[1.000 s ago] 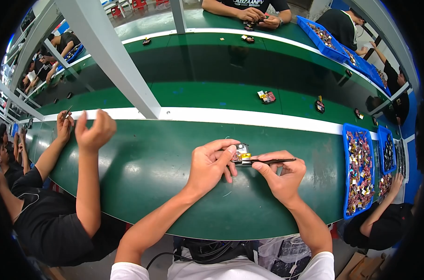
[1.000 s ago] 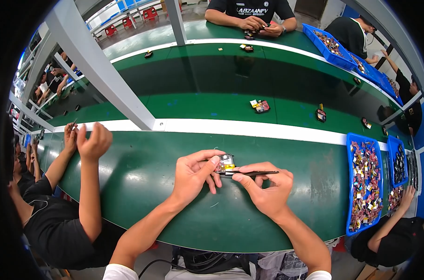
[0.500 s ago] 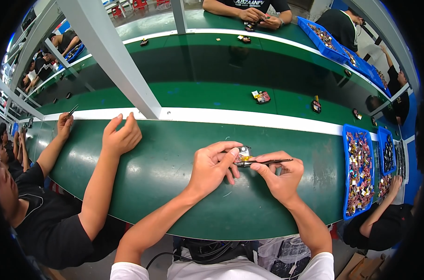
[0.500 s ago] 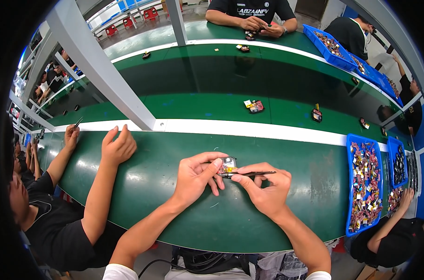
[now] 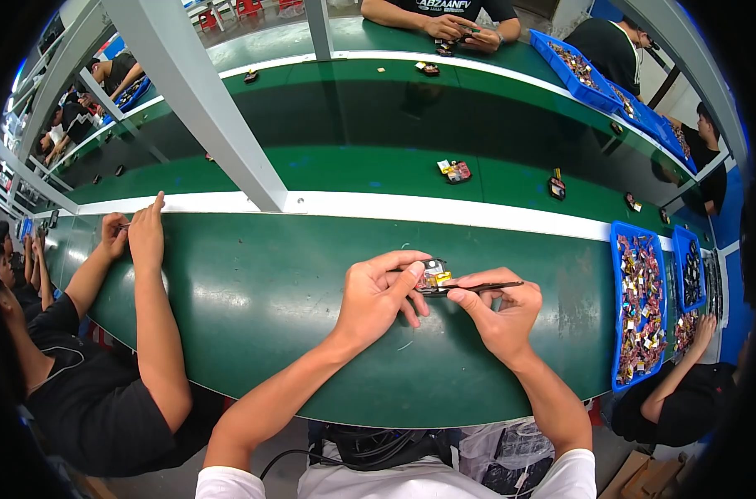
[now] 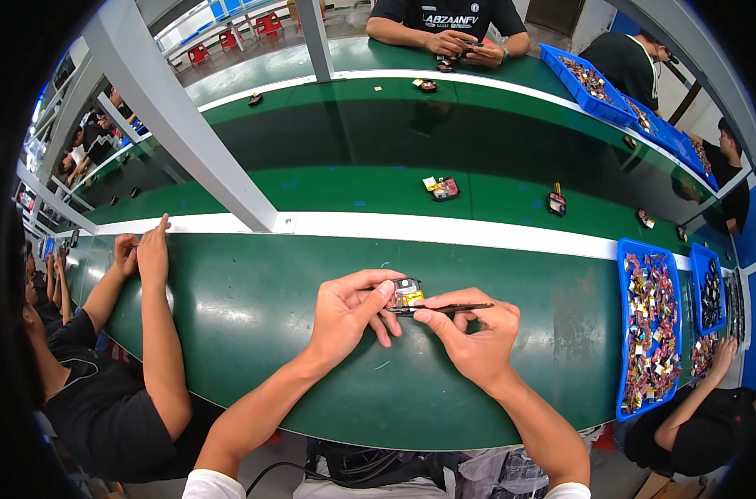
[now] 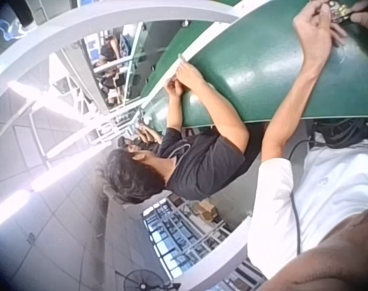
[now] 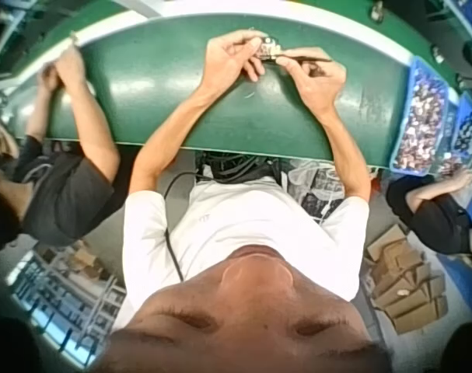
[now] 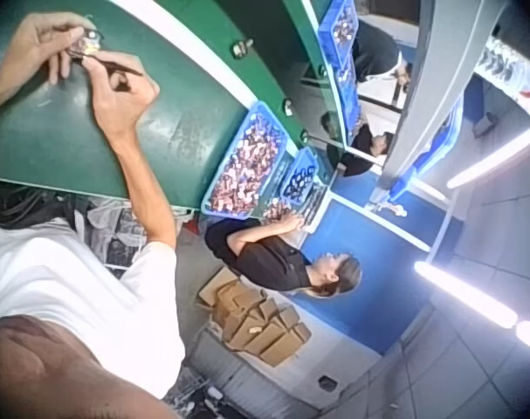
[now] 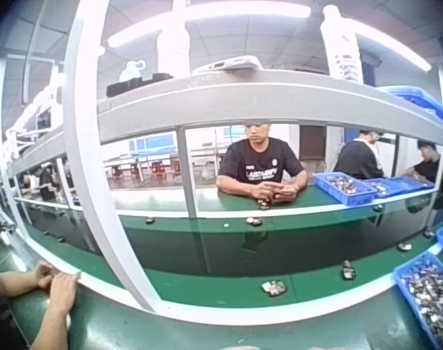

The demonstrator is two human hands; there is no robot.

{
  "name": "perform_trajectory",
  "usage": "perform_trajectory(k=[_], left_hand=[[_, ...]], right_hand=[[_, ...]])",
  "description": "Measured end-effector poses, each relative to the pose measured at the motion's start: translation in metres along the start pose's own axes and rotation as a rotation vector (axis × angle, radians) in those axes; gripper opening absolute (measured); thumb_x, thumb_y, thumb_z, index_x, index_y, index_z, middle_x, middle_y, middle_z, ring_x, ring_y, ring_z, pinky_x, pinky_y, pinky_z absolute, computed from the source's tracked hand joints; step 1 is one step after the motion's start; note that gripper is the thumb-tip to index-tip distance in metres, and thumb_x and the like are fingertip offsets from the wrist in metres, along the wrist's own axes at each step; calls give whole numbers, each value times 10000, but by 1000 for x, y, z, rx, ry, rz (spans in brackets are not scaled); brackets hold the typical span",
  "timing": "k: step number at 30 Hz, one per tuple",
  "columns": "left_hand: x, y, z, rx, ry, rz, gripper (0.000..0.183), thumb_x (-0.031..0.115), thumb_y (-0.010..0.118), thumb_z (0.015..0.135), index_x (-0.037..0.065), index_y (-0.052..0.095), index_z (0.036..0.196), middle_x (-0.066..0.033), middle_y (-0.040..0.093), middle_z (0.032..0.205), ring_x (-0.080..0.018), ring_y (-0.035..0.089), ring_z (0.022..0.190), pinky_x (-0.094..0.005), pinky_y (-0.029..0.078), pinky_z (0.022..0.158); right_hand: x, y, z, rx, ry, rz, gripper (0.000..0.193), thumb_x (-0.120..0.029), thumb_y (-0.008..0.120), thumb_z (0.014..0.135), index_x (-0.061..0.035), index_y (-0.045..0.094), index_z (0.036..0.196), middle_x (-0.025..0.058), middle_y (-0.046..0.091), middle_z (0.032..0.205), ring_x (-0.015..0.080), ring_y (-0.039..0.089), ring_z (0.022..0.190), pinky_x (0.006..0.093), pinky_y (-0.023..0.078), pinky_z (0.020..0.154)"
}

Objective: Assembling small electronic components on an assembly line using tweezers.

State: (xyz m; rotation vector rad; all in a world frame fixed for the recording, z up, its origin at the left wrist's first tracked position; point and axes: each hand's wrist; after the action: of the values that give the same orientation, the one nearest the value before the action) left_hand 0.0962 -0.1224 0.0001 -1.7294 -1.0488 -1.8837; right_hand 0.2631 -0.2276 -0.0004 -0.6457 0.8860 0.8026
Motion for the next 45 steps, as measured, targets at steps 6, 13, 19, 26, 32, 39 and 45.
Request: perform_trajectory(k=[6, 13, 19, 26, 32, 39, 45], left_hand=[[2, -1, 0, -16, -25, 2, 294, 121, 572, 1017, -113, 631, 1186, -177, 690, 902, -198, 688, 613, -278, 569, 459], [4, 0, -1, -20, -65, 4, 269, 99, 579, 1007, -112, 637, 1163, -133, 674, 833, -174, 675, 588, -263, 540, 443], [8, 2, -2, -9, -92, 68, 272, 79, 580, 1002, -108, 622, 1195, -134, 700, 810, -148, 665, 591, -256, 531, 444], [13, -2, -2, -79, -24, 21, 309, 72, 596, 997, -122, 591, 1237, -165, 703, 901, -172, 679, 635, -253, 547, 442], [18, 2, -5, -80, 60, 7, 298, 40, 597, 989, -121, 595, 1239, -180, 685, 962, -182, 683, 646, -256, 558, 449], [19, 2, -7, -73, 173, 38, 272, -2, 604, 972, -126, 611, 1214, -174, 626, 1019, -202, 694, 660, -263, 582, 464], [20, 2, -10, -65, 192, 62, 266, -10, 603, 971, -116, 619, 1215, -146, 614, 998, -190, 693, 676, -253, 579, 476]], right_hand=[[1, -2, 1, -20, -25, 7, 91, 10, 837, 746, -20, 775, 805, 58, 767, 832, 15, 434, 447, 195, 305, 432], [-5, -5, 5, -101, -83, -43, 92, -2, 823, 743, -71, 769, 771, 44, 765, 792, 31, 483, 445, 202, 345, 431], [-6, -6, 8, -119, -134, -66, 103, 4, 820, 735, -78, 767, 769, 43, 761, 777, 44, 500, 444, 211, 363, 433], [-3, -4, 7, -53, -128, -4, 101, 18, 818, 742, -55, 765, 787, 63, 765, 814, 38, 504, 460, 191, 357, 435], [-1, -6, 7, -22, -70, 132, 136, 48, 826, 745, 0, 745, 843, 106, 760, 848, 15, 500, 493, 170, 335, 442], [-3, -5, 6, -27, -84, 148, 149, 39, 833, 747, -9, 736, 849, 111, 760, 852, 14, 503, 488, 172, 340, 443], [-5, -4, 6, -30, -77, 140, 139, 20, 838, 752, -22, 734, 834, 108, 763, 846, 19, 536, 497, 174, 357, 444]])
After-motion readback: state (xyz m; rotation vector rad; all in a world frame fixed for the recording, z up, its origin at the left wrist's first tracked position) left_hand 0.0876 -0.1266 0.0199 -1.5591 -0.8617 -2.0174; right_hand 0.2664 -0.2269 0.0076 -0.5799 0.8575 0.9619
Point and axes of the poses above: each hand's wrist, its own z-axis towards the middle knuckle, its own y-axis out of the palm, x = y × z
